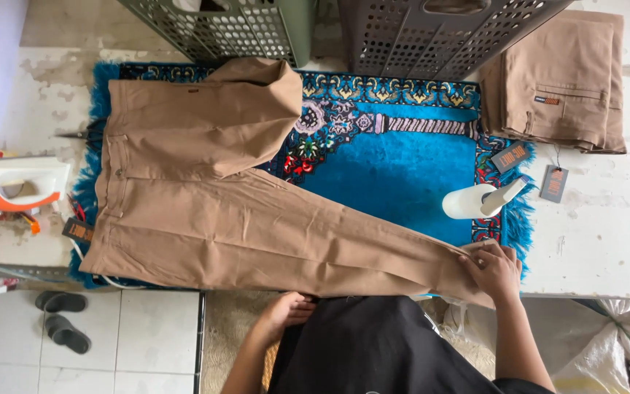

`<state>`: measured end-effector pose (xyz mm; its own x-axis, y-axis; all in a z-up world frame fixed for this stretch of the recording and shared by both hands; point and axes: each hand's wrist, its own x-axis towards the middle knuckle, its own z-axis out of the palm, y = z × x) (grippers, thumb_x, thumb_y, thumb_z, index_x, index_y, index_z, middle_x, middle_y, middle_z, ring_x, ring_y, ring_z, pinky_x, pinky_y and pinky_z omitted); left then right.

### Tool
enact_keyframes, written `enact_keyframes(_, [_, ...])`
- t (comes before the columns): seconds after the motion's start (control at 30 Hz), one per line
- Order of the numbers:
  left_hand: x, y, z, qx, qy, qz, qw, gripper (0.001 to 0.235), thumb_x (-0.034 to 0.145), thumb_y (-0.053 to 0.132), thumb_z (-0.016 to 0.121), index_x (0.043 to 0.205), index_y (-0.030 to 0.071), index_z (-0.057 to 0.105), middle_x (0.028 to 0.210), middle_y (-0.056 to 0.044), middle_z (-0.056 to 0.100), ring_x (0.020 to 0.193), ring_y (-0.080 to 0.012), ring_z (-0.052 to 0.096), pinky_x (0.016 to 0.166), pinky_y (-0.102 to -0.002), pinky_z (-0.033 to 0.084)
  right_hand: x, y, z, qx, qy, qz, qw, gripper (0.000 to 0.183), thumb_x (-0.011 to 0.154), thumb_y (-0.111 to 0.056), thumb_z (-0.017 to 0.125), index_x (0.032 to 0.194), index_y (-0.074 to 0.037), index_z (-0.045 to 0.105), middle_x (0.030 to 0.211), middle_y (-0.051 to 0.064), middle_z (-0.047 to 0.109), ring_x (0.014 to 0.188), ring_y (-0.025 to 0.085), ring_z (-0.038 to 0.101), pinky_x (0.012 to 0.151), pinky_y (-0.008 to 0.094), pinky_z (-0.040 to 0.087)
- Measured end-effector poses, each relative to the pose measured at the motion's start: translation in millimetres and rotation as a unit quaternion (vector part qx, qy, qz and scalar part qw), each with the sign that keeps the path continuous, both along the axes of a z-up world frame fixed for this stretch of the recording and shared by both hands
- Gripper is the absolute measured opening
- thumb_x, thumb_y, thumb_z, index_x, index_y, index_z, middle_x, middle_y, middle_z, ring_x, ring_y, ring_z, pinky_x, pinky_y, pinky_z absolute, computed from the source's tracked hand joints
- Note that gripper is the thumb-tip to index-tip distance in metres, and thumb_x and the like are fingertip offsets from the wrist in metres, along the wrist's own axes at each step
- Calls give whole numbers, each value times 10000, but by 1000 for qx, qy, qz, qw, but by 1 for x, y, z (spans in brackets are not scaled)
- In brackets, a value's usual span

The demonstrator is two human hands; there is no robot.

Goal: The person lays out a pair of brown trousers on a patterned mat, smooths the fabric, sprays water onto the legs, and irons one leg with a handheld iron. The trousers remain on the mat throughout the clip.

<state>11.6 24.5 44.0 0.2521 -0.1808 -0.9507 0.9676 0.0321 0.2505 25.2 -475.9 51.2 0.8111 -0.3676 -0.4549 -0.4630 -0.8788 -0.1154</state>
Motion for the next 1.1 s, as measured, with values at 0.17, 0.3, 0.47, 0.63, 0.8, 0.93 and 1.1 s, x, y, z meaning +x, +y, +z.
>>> enact_keyframes(0.17, [43,-4,51,114,-152,-263,946,333,924,392,512,1063,163,710,1075,-10,757,932,-170,696,781,-288,487,-8,-30,13,109,-14,4,994,412,940,-525,583,937,-156,766,922,11,738,834,236,688,732,379,476])
enact_keyframes(0.3, [75,-44,44,236,-555,-246,758,234,952,212,569,1138,120,680,1167,-38,702,966,-207,709,800,-357,552,16,-12,65,-57,74,-1,996,589,889,-773,485,1082,-283,748,976,121,801,949,369,744,760,445,575])
enact_keyframes(0.47, [135,-93,20,309,-716,-346,522,420,994,296,566,1378,126,577,1481,-97,528,1317,-309,518,1092,-491,383,6,-29,-3,-247,-233,26,940,520,940,-645,637,1202,-199,694,1185,125,571,1129,383,491,937,524,380])
enact_keyframes(0.63, [174,-110,-18,302,-577,-532,541,609,1028,328,536,1580,130,369,1590,-112,438,1531,-306,282,1262,-558,109,-23,-54,-61,-76,-189,-183,962,682,1062,-722,501,1433,-158,595,1326,264,528,1245,540,519,1045,595,385])
enact_keyframes(0.8, [197,-113,-71,334,-574,-564,491,570,1020,375,545,1532,167,406,1418,-95,478,1484,-318,330,1257,-539,183,-41,-52,-85,-50,-108,-253,960,872,964,-865,507,1426,-127,551,1247,191,697,1230,421,607,993,586,438])
enact_keyframes(0.93, [206,-120,-58,357,-569,-560,486,577,1011,359,572,1534,171,418,1451,-107,456,1498,-332,308,1263,-541,157,-48,-78,-110,-38,-225,-240,943,475,1074,-587,635,1219,-146,733,1028,192,755,1058,449,690,905,563,516])
enact_keyframes(1.1, [220,-126,-91,387,-664,-456,449,187,910,226,680,1043,144,577,1065,-65,672,1247,-255,592,1214,-516,282,-51,-71,-78,22,-280,-234,931,317,1191,-450,596,1202,-136,643,946,223,681,969,488,680,830,574,535])
